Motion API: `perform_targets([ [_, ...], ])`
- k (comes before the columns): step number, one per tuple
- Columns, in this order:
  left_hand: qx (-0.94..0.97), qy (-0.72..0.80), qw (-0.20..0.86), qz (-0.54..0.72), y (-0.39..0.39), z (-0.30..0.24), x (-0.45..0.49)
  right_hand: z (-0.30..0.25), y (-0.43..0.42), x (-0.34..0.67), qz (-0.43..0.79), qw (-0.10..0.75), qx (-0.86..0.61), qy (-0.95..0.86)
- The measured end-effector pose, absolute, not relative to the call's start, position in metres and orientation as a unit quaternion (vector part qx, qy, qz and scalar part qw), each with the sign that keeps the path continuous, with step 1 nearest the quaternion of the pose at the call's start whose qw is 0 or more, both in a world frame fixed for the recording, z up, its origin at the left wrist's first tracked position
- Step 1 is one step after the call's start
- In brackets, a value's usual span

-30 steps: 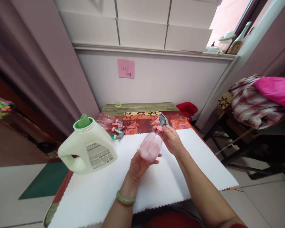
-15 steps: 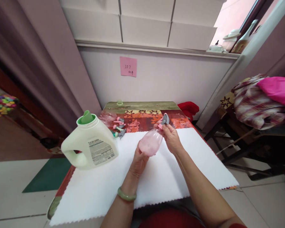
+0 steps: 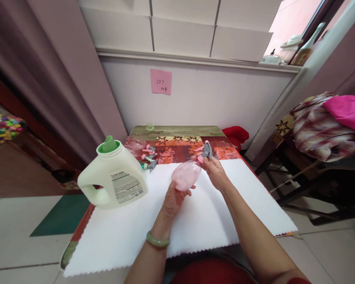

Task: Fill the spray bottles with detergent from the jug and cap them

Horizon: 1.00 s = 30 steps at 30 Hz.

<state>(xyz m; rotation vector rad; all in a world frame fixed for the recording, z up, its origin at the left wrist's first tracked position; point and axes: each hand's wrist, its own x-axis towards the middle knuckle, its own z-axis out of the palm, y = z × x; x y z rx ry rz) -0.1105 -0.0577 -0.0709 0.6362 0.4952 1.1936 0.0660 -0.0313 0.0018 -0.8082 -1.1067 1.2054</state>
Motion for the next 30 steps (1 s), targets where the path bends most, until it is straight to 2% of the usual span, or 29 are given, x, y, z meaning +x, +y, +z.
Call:
perform_targets([
  [6,0.28,0.297,0.781,0.473,-0.056,-0.071,-0.114,-0.003,-0.032,0.061,0.527,0.593,-0.344,-0.503],
  [15,0.286,0.306,0.746,0.518,-0.058,-0.07,-0.108,0.0,-0.032,0.063,0.499,0.58,-0.365,-0.531],
  [30,0.388,0.257,0.682,0.565,-0.062,-0.068,-0.104,0.007,-0.033,0.054,0.431,0.663,-0.454,-0.411],
])
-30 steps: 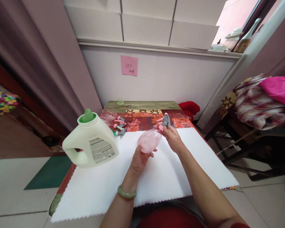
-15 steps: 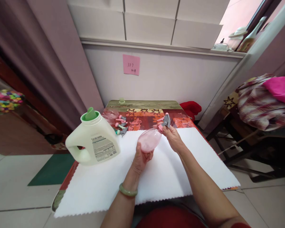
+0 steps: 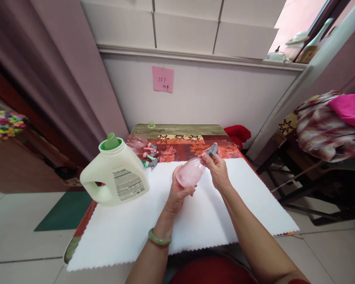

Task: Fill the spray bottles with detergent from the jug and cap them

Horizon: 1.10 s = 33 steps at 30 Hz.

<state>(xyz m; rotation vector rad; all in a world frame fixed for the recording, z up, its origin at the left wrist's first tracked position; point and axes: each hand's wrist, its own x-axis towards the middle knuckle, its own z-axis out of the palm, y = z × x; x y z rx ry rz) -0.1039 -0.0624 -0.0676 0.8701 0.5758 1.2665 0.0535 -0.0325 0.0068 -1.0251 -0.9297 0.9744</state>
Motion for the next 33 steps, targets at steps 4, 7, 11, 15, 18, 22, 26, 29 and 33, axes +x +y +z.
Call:
perform_targets([
  [4,0.404,0.281,0.675,0.55,-0.058,-0.083,-0.101,0.003,-0.034,0.05,0.419,0.672,-0.47,-0.39],
  [7,0.392,0.293,0.666,0.563,-0.056,-0.091,-0.099,-0.001,-0.034,0.046,0.398,0.674,-0.487,-0.387],
  [11,0.375,0.271,0.68,0.569,-0.058,-0.086,-0.099,-0.007,-0.032,0.044,0.393,0.67,-0.488,-0.398],
  [15,0.304,0.235,0.734,0.56,-0.059,-0.074,-0.098,-0.01,-0.031,0.048,0.409,0.658,-0.471,-0.421],
  [18,0.261,0.247,0.749,0.556,-0.058,-0.071,-0.099,-0.012,-0.034,0.049,0.405,0.649,-0.469,-0.441],
  [22,0.271,0.291,0.749,0.529,-0.057,-0.078,-0.102,-0.012,-0.037,0.049,0.419,0.636,-0.47,-0.446],
  [26,0.314,0.308,0.729,0.525,-0.058,-0.079,-0.105,-0.01,-0.035,0.051,0.425,0.653,-0.473,-0.411],
  [29,0.334,0.294,0.701,0.557,-0.06,-0.073,-0.106,-0.008,-0.033,0.053,0.427,0.667,-0.479,-0.379],
  [33,0.362,0.287,0.671,0.58,-0.062,-0.066,-0.104,-0.006,-0.032,0.054,0.437,0.673,-0.482,-0.353],
])
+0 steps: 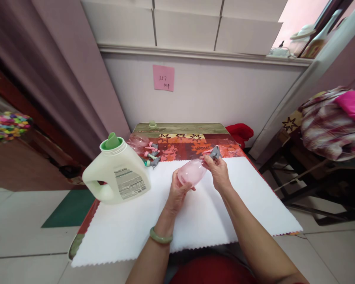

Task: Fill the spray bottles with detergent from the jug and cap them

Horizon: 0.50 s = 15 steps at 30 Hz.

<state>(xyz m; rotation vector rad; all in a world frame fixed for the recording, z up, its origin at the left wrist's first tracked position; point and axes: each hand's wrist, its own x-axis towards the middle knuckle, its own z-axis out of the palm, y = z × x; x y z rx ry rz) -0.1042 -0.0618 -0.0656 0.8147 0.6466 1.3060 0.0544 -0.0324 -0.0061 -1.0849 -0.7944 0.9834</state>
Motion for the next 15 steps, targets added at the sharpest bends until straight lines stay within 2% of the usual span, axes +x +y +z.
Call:
perform_targets([
  [9,0.373,0.292,0.627,0.619,-0.0607,-0.0689,-0.1009,-0.0093,-0.0344,0.0522,0.424,0.668,-0.494,-0.362],
  [15,0.349,0.3,0.666,0.587,-0.0612,-0.0698,-0.1029,-0.0074,-0.0359,0.0537,0.433,0.65,-0.489,-0.387],
])
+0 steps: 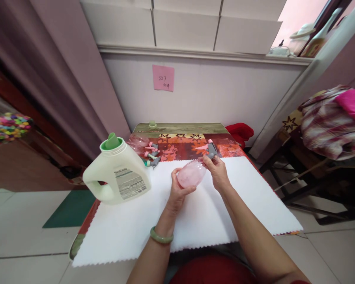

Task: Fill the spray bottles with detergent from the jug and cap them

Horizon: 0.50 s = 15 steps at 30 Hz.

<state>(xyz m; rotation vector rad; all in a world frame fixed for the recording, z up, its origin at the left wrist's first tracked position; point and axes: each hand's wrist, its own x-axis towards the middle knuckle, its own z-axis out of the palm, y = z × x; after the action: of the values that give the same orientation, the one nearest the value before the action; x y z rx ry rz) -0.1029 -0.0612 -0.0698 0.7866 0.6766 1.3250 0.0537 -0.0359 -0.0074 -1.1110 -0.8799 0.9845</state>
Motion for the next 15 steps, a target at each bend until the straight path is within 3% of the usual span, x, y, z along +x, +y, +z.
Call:
perform_targets([
  [5,0.345,0.275,0.702,0.559,-0.063,-0.0715,-0.1043,-0.003,-0.0393,0.0547,0.477,0.608,-0.448,-0.449],
  [15,0.352,0.214,0.781,0.47,-0.0647,-0.0722,-0.1082,0.0024,-0.0396,0.0484,0.485,0.658,-0.382,-0.432],
])
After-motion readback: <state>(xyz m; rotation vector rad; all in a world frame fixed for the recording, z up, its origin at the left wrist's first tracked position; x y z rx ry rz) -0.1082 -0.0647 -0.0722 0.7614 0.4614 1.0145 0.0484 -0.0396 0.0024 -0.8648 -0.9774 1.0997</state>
